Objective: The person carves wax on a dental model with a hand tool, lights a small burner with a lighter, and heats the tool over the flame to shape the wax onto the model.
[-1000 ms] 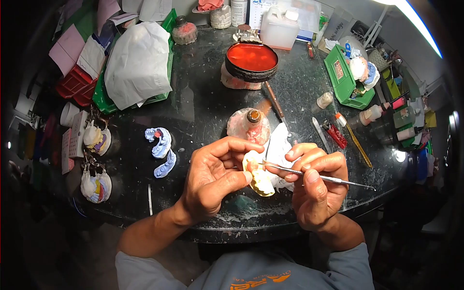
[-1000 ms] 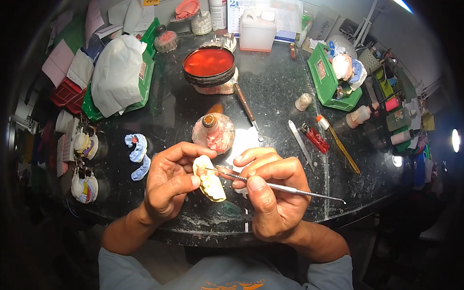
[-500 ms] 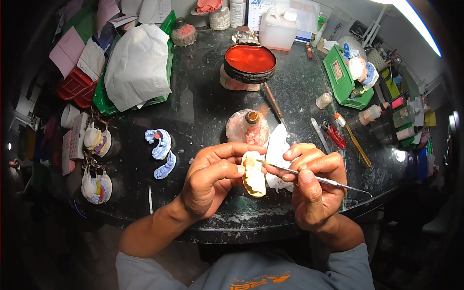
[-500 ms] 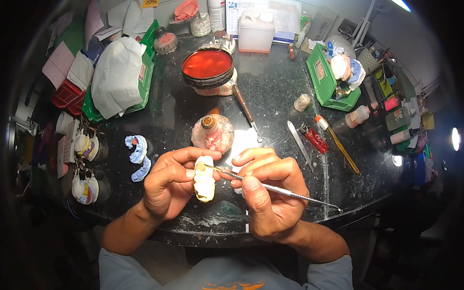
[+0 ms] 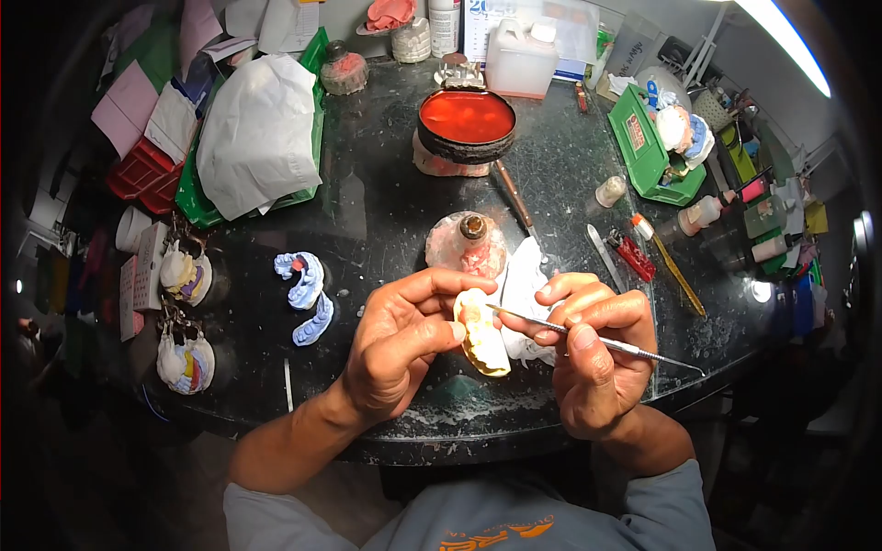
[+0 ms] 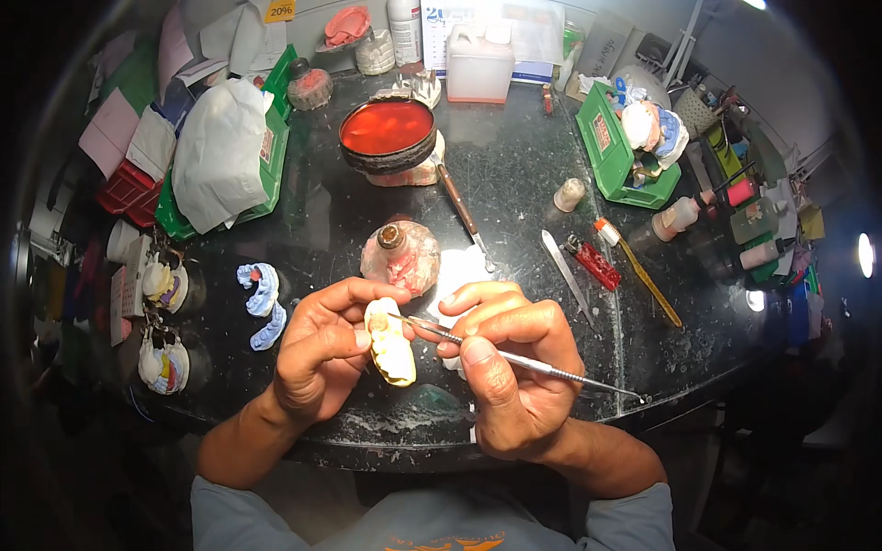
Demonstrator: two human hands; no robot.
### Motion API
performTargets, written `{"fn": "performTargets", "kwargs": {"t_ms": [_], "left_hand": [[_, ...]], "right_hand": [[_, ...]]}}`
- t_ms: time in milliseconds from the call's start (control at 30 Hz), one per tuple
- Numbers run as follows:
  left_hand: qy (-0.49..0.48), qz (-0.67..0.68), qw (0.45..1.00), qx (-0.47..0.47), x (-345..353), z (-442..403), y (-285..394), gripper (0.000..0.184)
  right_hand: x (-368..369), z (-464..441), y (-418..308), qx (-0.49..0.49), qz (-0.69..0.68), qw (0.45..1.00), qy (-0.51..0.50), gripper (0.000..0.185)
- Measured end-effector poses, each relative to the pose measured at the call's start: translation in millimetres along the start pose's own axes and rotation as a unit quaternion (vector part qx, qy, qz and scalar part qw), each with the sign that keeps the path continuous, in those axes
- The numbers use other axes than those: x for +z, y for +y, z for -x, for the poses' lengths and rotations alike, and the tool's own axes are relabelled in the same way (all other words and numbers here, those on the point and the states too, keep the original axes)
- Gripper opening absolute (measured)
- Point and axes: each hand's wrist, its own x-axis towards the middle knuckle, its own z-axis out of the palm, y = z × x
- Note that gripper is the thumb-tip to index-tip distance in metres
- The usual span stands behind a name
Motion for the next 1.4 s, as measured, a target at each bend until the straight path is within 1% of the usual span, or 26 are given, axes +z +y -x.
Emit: {"fn": "performTargets", "kwargs": {"t_ms": [33, 167, 267, 367, 433, 567, 633, 700, 733, 833, 867, 933, 1033, 1133, 1233, 1333, 1400], "left_hand": [[0.006, -0.020, 1.000, 0.013, 0, 0, -1, 0.050], [0.016, -0.029, 0.999, 0.033, -1, 1, -5, 0.048], [0.016, -0.051, 0.997, 0.047, -1, 0, -6, 0.047], [0.014, -0.067, 0.996, 0.057, 1, 0, -7, 0.048], [0.011, -0.058, 0.997, 0.053, 2, 0, -6, 0.049], [0.004, 0.021, 1.000, -0.013, 3, 0, 0, 0.056], [-0.013, 0.065, 0.996, -0.055, -2, -1, 2, 0.059], [-0.018, 0.107, 0.992, -0.069, -1, -4, 0, 0.063], [-0.024, 0.139, 0.987, -0.083, -4, -4, -1, 0.064], [-0.036, 0.204, 0.972, -0.113, -8, -4, -2, 0.065], [-0.038, 0.221, 0.967, -0.120, -8, -4, -2, 0.066], [-0.047, 0.235, 0.963, -0.122, -8, -4, -3, 0.066], [-0.051, 0.255, 0.957, -0.128, -7, -5, -2, 0.065], [-0.050, 0.257, 0.956, -0.136, -8, -4, -2, 0.065], [-0.045, 0.255, 0.956, -0.141, -7, -4, 0, 0.064], [-0.043, 0.255, 0.955, -0.144, -6, -4, 1, 0.064], [-0.043, 0.254, 0.955, -0.145, -6, -4, 1, 0.064]], "right_hand": [[0, 0, 0, 0.000, 0.001, 1.000, 0.001, 0.004], [-2, -2, 0, -0.013, 0.010, 1.000, -0.014, 0.005], [-2, 3, -4, 0.037, -0.013, 0.999, 0.005, 0.006], [-3, 1, -4, 0.029, -0.019, 0.999, 0.000, 0.007], [-5, -1, -1, -0.002, -0.019, 1.000, -0.019, 0.009], [-8, -2, -2, -0.035, 0.008, 0.999, -0.041, 0.011], [-8, -3, -6, -0.036, 0.037, 0.998, -0.044, 0.014], [-6, -4, -8, -0.033, 0.073, 0.995, -0.062, 0.014], [-9, -5, -7, -0.045, 0.069, 0.993, -0.081, 0.020], [-7, 2, -7, -0.004, 0.060, 0.996, -0.065, 0.021], [-8, 3, -7, -0.007, 0.059, 0.996, -0.066, 0.021], [-8, 3, -6, -0.011, 0.057, 0.996, -0.069, 0.021], [-3, 1, -6, -0.032, 0.053, 0.998, -0.016, 0.019], [-6, -4, -5, -0.066, 0.071, 0.994, -0.044, 0.019], [-4, 0, -7, -0.037, 0.081, 0.996, -0.031, 0.019], [-9, -2, -7, -0.047, 0.100, 0.989, -0.095, 0.020], [-5, -1, -7, -0.039, 0.089, 0.994, -0.053, 0.019]]}}
